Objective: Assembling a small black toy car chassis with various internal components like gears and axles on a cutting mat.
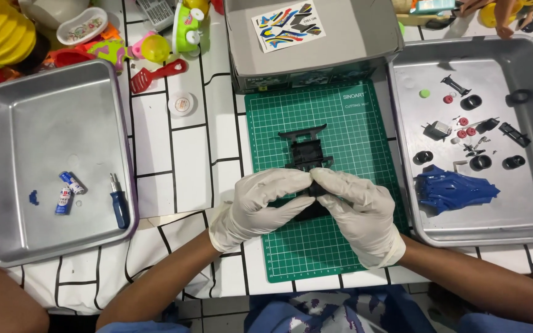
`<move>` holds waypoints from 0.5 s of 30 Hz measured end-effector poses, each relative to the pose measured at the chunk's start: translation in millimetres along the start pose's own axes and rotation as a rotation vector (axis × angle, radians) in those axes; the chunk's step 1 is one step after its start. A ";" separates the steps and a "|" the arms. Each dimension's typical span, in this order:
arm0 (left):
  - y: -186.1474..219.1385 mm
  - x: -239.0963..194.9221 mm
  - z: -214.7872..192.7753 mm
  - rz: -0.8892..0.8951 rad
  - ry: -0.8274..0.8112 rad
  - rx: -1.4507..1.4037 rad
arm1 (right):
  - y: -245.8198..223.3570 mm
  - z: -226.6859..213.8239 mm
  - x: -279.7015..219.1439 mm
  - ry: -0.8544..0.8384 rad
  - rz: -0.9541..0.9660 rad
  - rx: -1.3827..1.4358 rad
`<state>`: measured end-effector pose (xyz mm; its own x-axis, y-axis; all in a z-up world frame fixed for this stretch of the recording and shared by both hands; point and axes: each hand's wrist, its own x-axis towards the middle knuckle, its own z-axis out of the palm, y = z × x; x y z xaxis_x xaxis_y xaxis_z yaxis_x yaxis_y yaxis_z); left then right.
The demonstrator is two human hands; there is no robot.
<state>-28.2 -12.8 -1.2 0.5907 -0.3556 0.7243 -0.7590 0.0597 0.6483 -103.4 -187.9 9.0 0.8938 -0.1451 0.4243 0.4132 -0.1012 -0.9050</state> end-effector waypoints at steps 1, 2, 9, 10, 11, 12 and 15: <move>0.1 -1.3 1.0 0.000 0.001 -0.001 | -0.2 0.5 -0.5 0.000 0.000 -0.001; 0.4 -2.6 1.9 -0.008 0.005 -0.007 | -0.7 1.1 -0.9 0.003 0.022 0.042; -3.0 -5.8 5.7 -0.047 0.043 -0.036 | 1.7 19.1 5.8 -0.022 -0.240 0.361; -2.2 -5.9 8.3 -0.044 0.045 -0.033 | 1.6 14.1 6.9 -0.025 -0.243 0.362; -1.4 -6.0 10.3 -0.050 0.051 -0.033 | 1.9 9.6 8.1 0.004 -0.251 0.185; -0.7 -6.0 12.2 -0.056 0.057 -0.034 | 2.1 5.1 9.6 0.033 -0.257 0.007; 1.3 -7.0 13.2 -0.065 0.071 -0.034 | 12.2 -6.8 -5.2 0.046 -0.170 -0.101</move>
<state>-36.9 -22.6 -8.6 0.6570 -0.2930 0.6946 -0.7095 0.0712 0.7011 -104.2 -195.1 -4.0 0.8028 -0.1616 0.5740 0.5361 -0.2258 -0.8134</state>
